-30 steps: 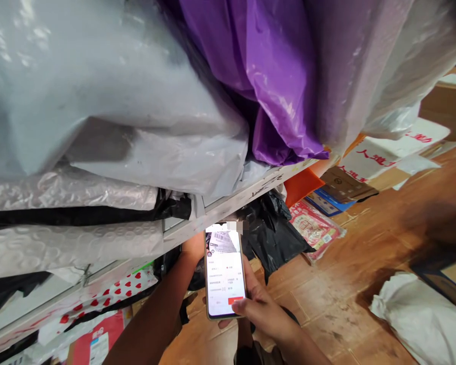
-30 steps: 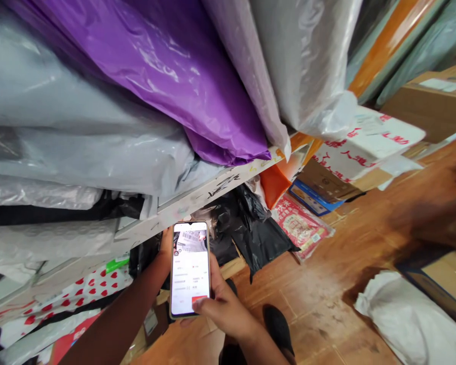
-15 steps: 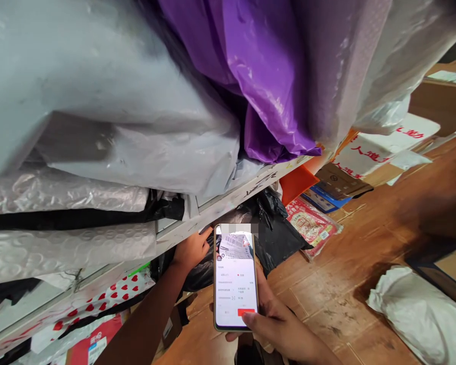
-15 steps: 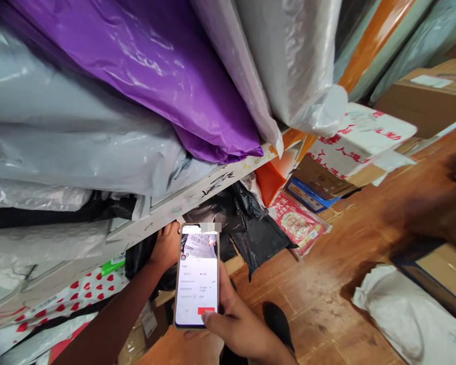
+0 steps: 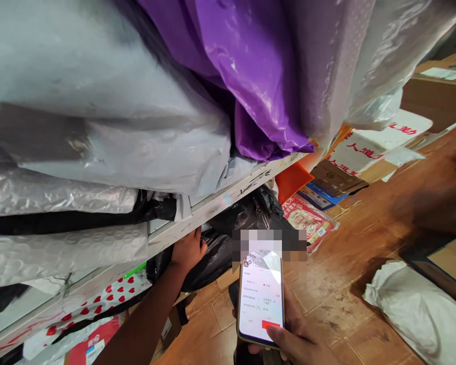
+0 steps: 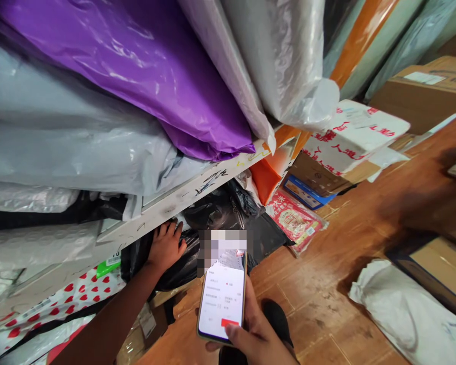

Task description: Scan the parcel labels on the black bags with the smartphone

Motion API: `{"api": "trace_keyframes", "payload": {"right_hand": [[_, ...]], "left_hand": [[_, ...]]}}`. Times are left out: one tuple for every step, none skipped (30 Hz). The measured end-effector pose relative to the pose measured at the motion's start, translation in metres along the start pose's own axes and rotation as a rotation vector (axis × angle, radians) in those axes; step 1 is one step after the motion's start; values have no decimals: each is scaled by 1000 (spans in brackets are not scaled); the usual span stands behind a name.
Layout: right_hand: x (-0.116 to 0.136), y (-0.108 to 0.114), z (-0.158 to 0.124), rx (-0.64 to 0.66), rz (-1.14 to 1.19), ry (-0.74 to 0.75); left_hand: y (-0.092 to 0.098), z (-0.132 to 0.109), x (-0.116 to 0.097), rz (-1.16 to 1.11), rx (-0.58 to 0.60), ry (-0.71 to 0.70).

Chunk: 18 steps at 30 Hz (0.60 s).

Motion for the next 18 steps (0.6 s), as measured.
{"api": "trace_keyframes", "payload": {"right_hand": [[-1, 2, -1, -10, -6, -6], [-1, 4, -1, -15, -12, -13], [-2, 5, -2, -11, -15, -17], [-2, 6, -3, -7, -13, -15], [-2, 7, -3, -6, -7, -9], [-2, 7, -4, -8, 1, -4], [-2, 8, -5, -9, 9, 0], [-3, 8, -6, -9, 15, -1], [-3, 8, -6, -6, 18, 0], [-4, 8, -7, -1, 18, -4], [-4, 8, -7, 5, 18, -5], [-5, 8, -7, 12, 20, 1], [-5, 8, -7, 14, 23, 7], [-6, 7, -6, 11, 27, 10], [-6, 7, -6, 7, 39, 17], [-6, 6, -7, 2, 58, 26], [-5, 4, -7, 1, 83, 31], [-4, 2, -9, 3, 112, 28]], "left_hand": [[0, 0, 0, -1, -5, -5], [-1, 0, 0, -1, -10, -9], [-1, 0, 0, 0, -17, -11], [-1, -1, 0, 1, -25, -15], [-2, -1, 1, 4, -33, -17], [-2, -1, 0, 7, -41, -19], [-2, -1, 0, 9, -48, -22], [-2, -1, 0, 12, -53, -25], [-3, -1, 0, 14, -58, -25], [-3, -1, 0, 16, -63, -26], [-3, -2, 0, 17, -68, -28], [-3, -2, 0, 17, -72, -29], [-3, -2, 0, 15, -76, -29], [-3, -2, -1, 12, -77, -31], [-3, -2, -1, 7, -77, -31], [-4, -2, 0, 1, -74, -30], [-5, -3, 0, -10, -70, -28], [-6, -4, 1, -27, -66, -23]]}}
Point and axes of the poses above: each hand's wrist, its own z-axis towards the middle knuckle, its own y-axis out of the back of the hand, x = y × z, the point moved 3 cm from there along z, towards the middle knuckle, and after that the axes turned 12 degrees about z, right-handed, at the moved point
